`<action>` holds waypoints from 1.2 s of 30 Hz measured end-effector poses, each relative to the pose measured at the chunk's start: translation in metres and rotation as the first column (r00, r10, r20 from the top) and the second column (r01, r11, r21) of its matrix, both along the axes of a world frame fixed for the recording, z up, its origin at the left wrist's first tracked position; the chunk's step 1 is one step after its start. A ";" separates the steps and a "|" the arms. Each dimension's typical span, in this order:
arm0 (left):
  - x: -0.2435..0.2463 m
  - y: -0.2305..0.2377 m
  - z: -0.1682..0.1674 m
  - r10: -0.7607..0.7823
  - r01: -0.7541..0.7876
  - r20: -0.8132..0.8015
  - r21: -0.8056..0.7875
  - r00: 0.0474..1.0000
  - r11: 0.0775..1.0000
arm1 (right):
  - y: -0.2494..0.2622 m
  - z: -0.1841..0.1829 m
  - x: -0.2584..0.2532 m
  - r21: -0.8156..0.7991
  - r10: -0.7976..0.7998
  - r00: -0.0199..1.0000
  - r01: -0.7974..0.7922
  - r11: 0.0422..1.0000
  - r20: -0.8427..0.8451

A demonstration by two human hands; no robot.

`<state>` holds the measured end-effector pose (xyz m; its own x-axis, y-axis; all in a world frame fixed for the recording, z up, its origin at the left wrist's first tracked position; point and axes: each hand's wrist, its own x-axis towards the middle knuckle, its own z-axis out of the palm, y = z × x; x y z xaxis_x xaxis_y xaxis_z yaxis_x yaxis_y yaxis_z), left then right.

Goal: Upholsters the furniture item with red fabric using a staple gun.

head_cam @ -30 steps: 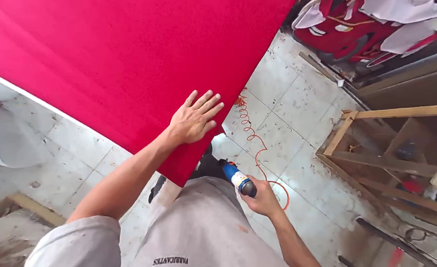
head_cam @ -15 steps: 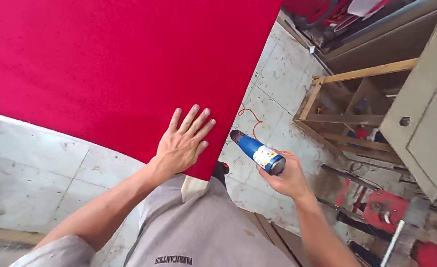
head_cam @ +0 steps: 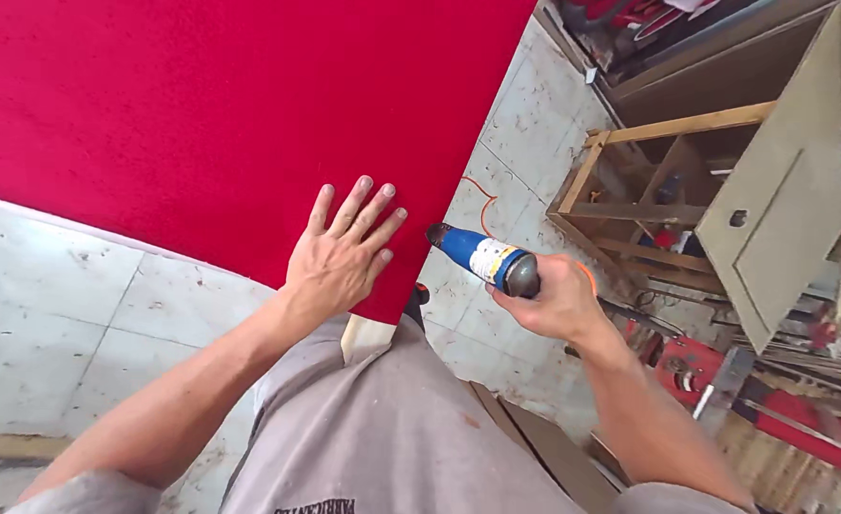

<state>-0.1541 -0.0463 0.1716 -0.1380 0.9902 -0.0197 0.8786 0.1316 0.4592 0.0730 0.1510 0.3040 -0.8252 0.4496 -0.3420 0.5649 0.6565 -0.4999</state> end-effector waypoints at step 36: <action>-0.002 -0.001 0.001 -0.024 0.023 0.040 0.031 0.999 0.999 | -0.060 0.005 0.004 -0.148 0.176 0.966 -0.149 0.978 0.191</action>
